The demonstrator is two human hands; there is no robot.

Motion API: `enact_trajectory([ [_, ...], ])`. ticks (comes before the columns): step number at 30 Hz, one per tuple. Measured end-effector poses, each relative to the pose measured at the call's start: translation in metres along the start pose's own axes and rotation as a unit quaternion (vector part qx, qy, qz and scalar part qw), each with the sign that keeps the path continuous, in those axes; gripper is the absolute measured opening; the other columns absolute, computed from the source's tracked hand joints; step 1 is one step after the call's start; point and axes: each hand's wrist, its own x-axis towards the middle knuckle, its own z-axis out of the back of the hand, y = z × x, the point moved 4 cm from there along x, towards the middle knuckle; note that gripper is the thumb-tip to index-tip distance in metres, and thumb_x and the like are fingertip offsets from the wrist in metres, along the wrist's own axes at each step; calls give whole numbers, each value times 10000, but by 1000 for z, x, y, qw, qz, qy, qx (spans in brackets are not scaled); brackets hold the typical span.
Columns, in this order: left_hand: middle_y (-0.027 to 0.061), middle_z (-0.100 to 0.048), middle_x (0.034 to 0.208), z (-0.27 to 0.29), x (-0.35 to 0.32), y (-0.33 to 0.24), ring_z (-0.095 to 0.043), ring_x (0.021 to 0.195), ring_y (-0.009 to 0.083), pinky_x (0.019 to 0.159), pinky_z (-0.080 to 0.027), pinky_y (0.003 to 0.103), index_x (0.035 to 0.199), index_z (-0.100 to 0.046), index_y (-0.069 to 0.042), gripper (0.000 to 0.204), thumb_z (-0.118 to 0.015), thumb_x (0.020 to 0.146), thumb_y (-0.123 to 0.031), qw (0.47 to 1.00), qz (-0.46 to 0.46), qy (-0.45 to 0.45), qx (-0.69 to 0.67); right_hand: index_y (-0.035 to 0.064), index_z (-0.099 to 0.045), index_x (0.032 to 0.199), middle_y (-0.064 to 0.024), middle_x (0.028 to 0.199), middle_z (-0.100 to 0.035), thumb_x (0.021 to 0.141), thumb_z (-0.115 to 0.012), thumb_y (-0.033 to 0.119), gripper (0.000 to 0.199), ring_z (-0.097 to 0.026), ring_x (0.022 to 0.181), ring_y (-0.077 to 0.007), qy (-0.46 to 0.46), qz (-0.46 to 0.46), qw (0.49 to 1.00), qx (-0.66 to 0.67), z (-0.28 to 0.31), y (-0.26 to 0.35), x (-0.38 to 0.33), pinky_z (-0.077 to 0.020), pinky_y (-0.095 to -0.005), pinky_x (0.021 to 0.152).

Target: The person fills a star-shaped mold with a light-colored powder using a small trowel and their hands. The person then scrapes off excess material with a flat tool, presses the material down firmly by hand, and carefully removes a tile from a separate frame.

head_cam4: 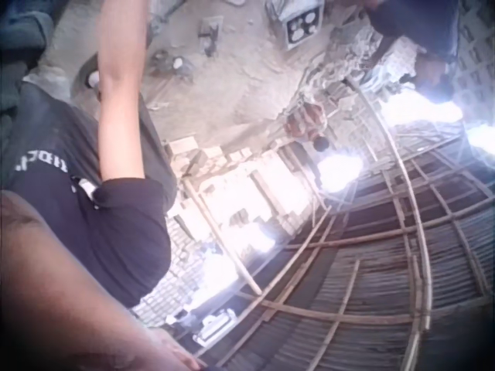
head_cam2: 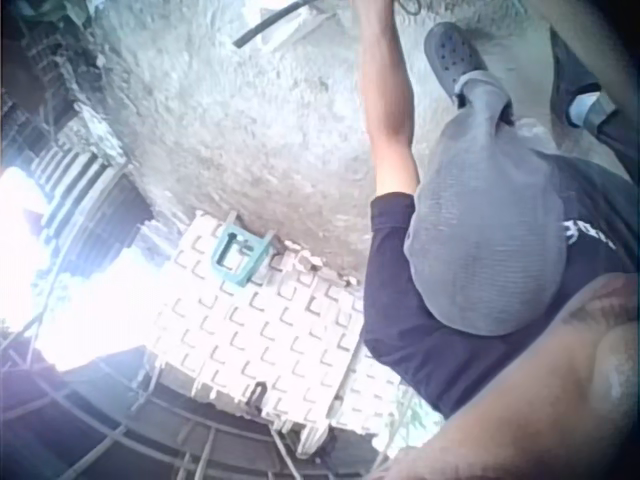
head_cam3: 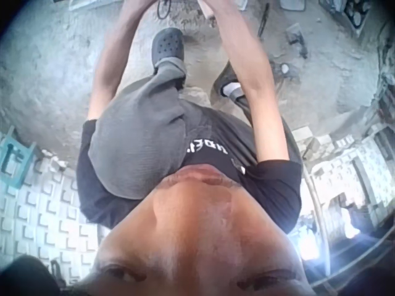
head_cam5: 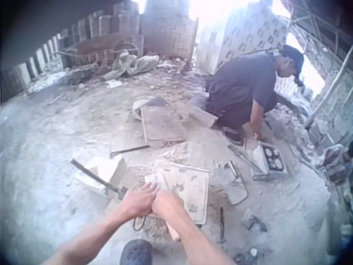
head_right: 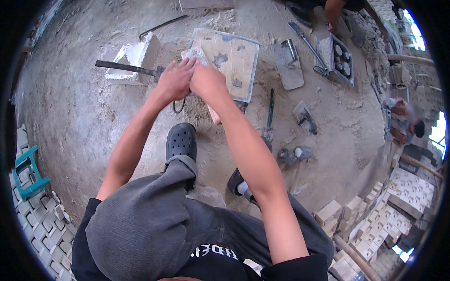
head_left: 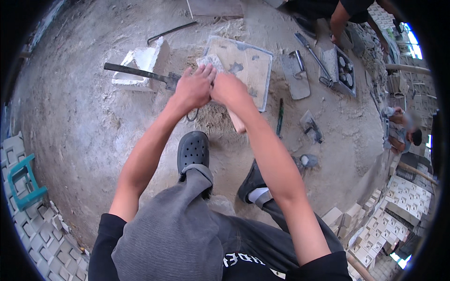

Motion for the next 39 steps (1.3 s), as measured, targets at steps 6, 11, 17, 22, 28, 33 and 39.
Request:
enact_trajectory([
  [6,126,-325,1577,-25,-81,-58,-309,1459,263,1193,-199,484,1505,-340,-43,623,-453,915,-210,999,-25,-32,-33,18,-678,1087,-263,869,-691,856,-554,156,297,-689,860,-415,18,-10,1000,5,-36,-17,-99,-559,-495,788],
  [11,118,-339,1571,-29,-123,-89,-287,1470,237,1202,-166,478,1496,-362,-45,635,-467,895,-221,995,-75,23,-69,0,-635,1141,-272,874,-690,859,-546,152,333,-691,838,-424,64,-36,997,2,-53,-30,-156,-560,-511,761],
  [17,101,-340,1573,6,-54,-67,-305,1462,221,1200,-179,479,1489,-385,-72,634,-491,898,-276,997,-63,-40,-7,-1,-651,1125,-279,894,-691,852,-552,151,328,-687,883,-430,-29,-16,999,1,-6,-30,-98,-554,-519,784],
  [22,89,-285,1598,32,63,16,-262,1478,244,1191,-218,511,1514,-321,-85,667,-531,923,-311,998,-14,-46,44,12,-699,1000,-217,970,-710,854,-569,167,249,-683,947,-387,-44,-8,999,-7,53,2,31,-545,-484,846],
  [28,102,-225,1617,10,72,13,-222,1488,283,1193,-203,529,1521,-299,-75,670,-489,946,-362,999,-32,34,-16,13,-708,1018,-205,998,-714,859,-584,192,269,-689,965,-365,-1,-22,1000,-22,39,-17,51,-547,-460,862],
  [33,113,-279,1598,-23,12,-32,-250,1482,278,1190,-209,504,1513,-322,-58,636,-455,941,-302,998,-50,-24,-7,15,-708,1017,-259,997,-694,872,-593,231,284,-680,965,-402,8,-54,998,21,2,-30,-29,-548,-484,859],
  [39,135,-318,1578,-35,-76,-88,-297,1463,274,1192,-189,491,1501,-338,-37,634,-454,924,-273,995,-88,-33,-28,39,-666,1129,-271,912,-690,841,-552,154,330,-678,903,-431,26,-67,997,38,-38,-45,-123,-543,-515,828],
])
